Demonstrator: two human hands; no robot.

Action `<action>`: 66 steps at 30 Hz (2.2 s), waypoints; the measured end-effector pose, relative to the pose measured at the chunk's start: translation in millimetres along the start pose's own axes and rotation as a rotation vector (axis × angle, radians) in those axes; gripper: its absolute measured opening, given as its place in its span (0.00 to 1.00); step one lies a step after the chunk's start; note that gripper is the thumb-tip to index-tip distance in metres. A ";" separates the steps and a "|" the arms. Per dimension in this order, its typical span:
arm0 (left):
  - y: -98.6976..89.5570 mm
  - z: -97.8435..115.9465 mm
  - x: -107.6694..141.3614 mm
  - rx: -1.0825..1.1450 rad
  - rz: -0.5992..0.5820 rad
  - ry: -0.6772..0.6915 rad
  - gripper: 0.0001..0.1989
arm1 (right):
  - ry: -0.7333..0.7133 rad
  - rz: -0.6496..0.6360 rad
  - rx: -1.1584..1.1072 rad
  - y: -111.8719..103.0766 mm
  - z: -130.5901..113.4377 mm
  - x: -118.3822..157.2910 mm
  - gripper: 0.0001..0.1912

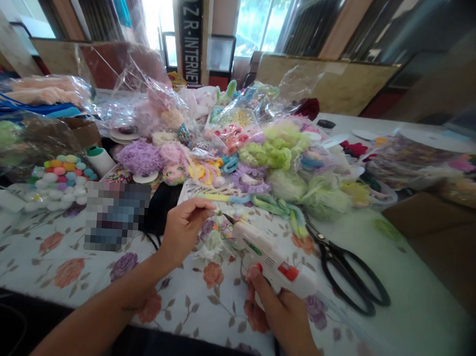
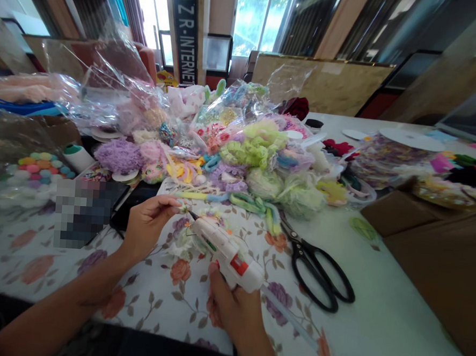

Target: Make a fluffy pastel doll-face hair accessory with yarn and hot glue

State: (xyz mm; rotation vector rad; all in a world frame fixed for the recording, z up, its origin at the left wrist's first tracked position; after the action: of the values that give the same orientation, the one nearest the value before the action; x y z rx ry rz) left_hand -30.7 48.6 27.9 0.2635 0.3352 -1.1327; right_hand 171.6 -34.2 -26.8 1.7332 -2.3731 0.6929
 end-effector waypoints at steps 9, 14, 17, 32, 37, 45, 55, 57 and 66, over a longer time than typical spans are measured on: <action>1.1 -10.7 -1.0 0.069 0.013 -0.139 0.02 | -0.006 0.004 -0.001 -0.6 -0.6 0.8 0.23; 2.5 -16.7 -1.0 0.100 -0.008 -0.199 0.03 | -0.011 -0.013 -0.001 0.0 -1.0 0.3 0.23; 2.9 -17.7 -0.8 0.089 -0.015 -0.205 0.02 | -0.014 -0.017 -0.004 0.3 0.3 -0.5 0.23; 7.7 -29.0 1.9 0.241 -0.031 -0.397 0.04 | -0.010 -0.005 -0.009 0.1 -0.6 0.1 0.23; 9.3 -31.2 3.3 0.263 -0.041 -0.436 0.05 | -0.005 -0.007 0.010 -0.5 0.5 -0.4 0.23; 11.3 -29.9 5.0 0.258 -0.052 -0.450 0.07 | -0.015 -0.014 -0.002 0.0 -1.6 0.2 0.23; 11.3 -33.9 4.7 0.306 -0.032 -0.480 0.06 | -0.009 -0.012 -0.008 1.0 2.5 -1.1 0.23; 11.3 -33.3 4.6 0.296 -0.038 -0.455 0.06 | -0.010 -0.017 -0.012 0.9 2.0 -0.8 0.23; 12.7 -33.3 5.7 0.319 -0.036 -0.488 0.07 | -0.026 0.006 0.005 -0.1 -2.9 0.3 0.24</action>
State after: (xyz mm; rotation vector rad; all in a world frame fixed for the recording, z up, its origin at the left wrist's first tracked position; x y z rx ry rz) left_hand -21.1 61.3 -4.5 0.2519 -0.2757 -1.2436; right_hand 171.1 -33.3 -24.1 1.7485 -2.3972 0.6819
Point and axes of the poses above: each hand's wrist, its own x-axis away from the middle knuckle, its own y-axis out of the palm, z = x × y, the point moved 7 cm from there along -x, towards the middle knuckle, and after that the axes turned 13 degrees about z, right-handed, at the moved point
